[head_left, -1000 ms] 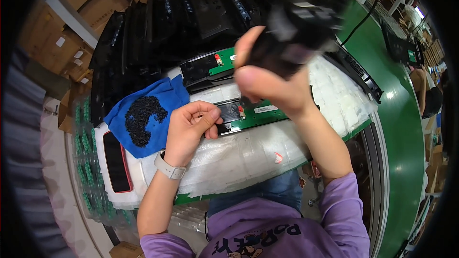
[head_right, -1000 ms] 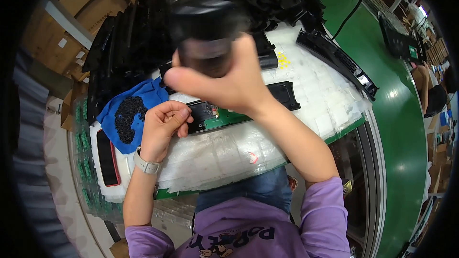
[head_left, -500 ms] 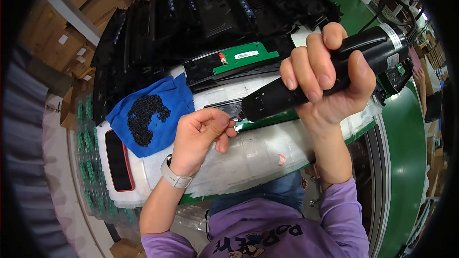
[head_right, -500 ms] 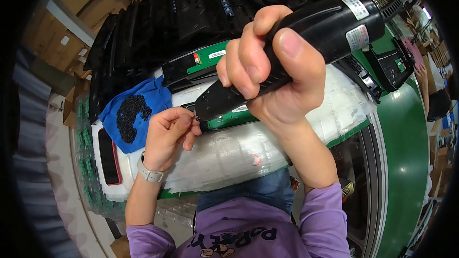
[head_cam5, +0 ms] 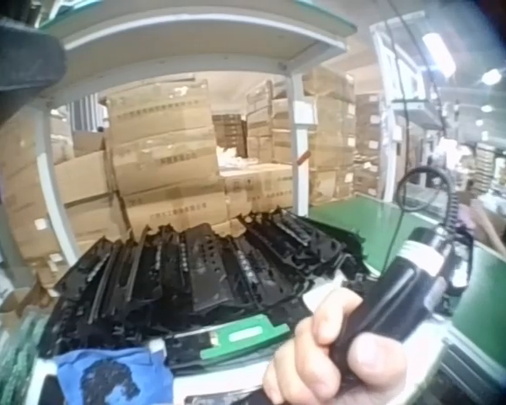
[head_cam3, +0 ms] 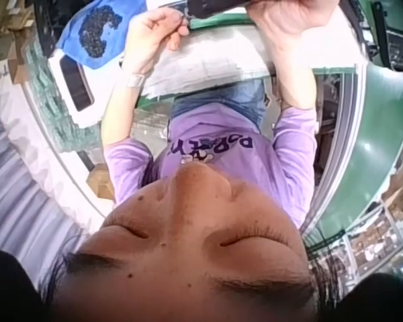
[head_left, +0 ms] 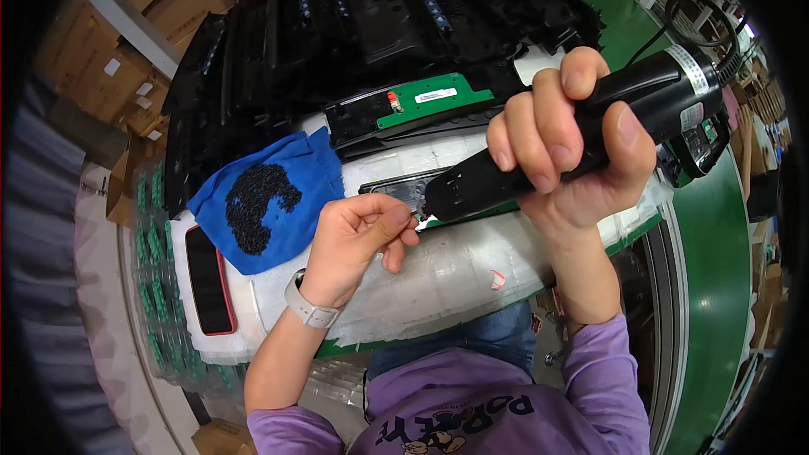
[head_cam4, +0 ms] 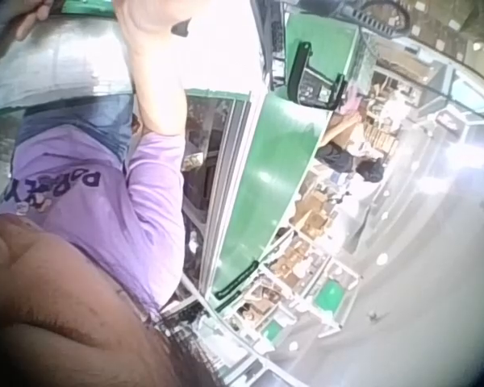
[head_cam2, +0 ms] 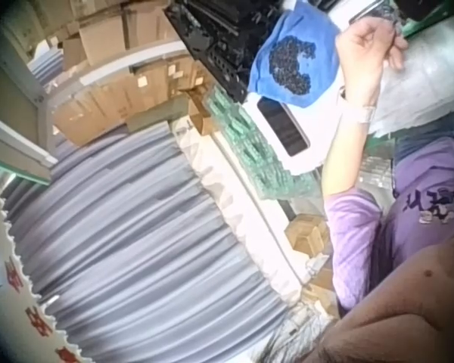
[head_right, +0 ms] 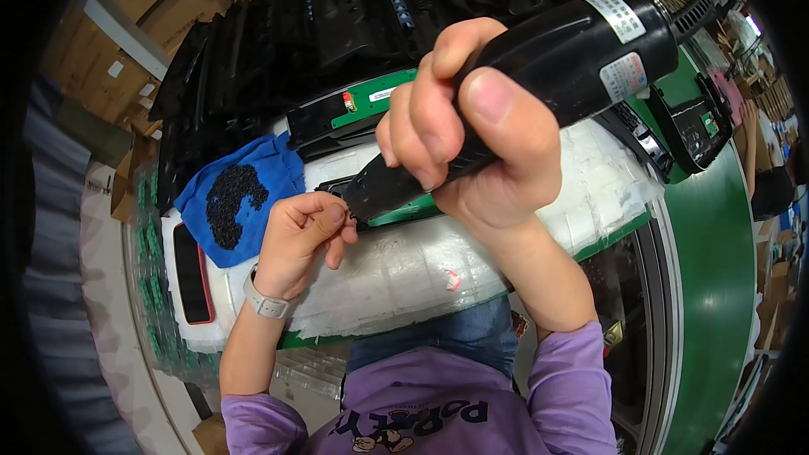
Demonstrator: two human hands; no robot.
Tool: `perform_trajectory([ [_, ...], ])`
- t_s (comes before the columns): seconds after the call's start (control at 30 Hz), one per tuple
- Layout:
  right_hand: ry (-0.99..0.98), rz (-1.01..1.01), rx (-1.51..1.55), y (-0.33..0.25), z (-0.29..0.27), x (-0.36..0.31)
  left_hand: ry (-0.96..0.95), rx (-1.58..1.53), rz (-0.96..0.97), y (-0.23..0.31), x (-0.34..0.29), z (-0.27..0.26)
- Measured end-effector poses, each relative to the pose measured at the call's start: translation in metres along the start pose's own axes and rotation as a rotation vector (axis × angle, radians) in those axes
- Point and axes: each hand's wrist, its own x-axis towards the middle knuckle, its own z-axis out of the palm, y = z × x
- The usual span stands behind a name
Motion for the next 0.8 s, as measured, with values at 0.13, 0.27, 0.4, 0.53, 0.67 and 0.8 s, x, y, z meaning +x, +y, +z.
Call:
perform_trajectory([
  [0.13, -0.034, 0.006, -0.01, 0.0, 0.003, -0.001, -0.029, -0.097, -0.032, 0.0, -0.001, -0.002],
  [0.27, -0.001, 0.034, 0.011, -0.004, -0.001, 0.001, 0.047, -0.01, 0.098, -0.003, 0.001, 0.005],
  [0.4, -0.084, 0.233, -0.302, -0.012, -0.01, 0.004, 0.313, 0.281, 0.209, 0.002, 0.002, -0.005],
  [0.53, 0.008, 0.301, -0.601, -0.007, 0.0, 0.002, 0.289, 0.277, 0.207, 0.0, 0.003, -0.006],
  [0.67, -0.006, 0.293, -0.584, -0.001, -0.001, 0.0, 0.239, 0.29, 0.191, -0.003, 0.005, 0.0],
  [0.8, -0.002, 0.289, -0.579, 0.001, -0.003, -0.001, 0.227, 0.312, 0.187, -0.002, 0.005, -0.001],
])
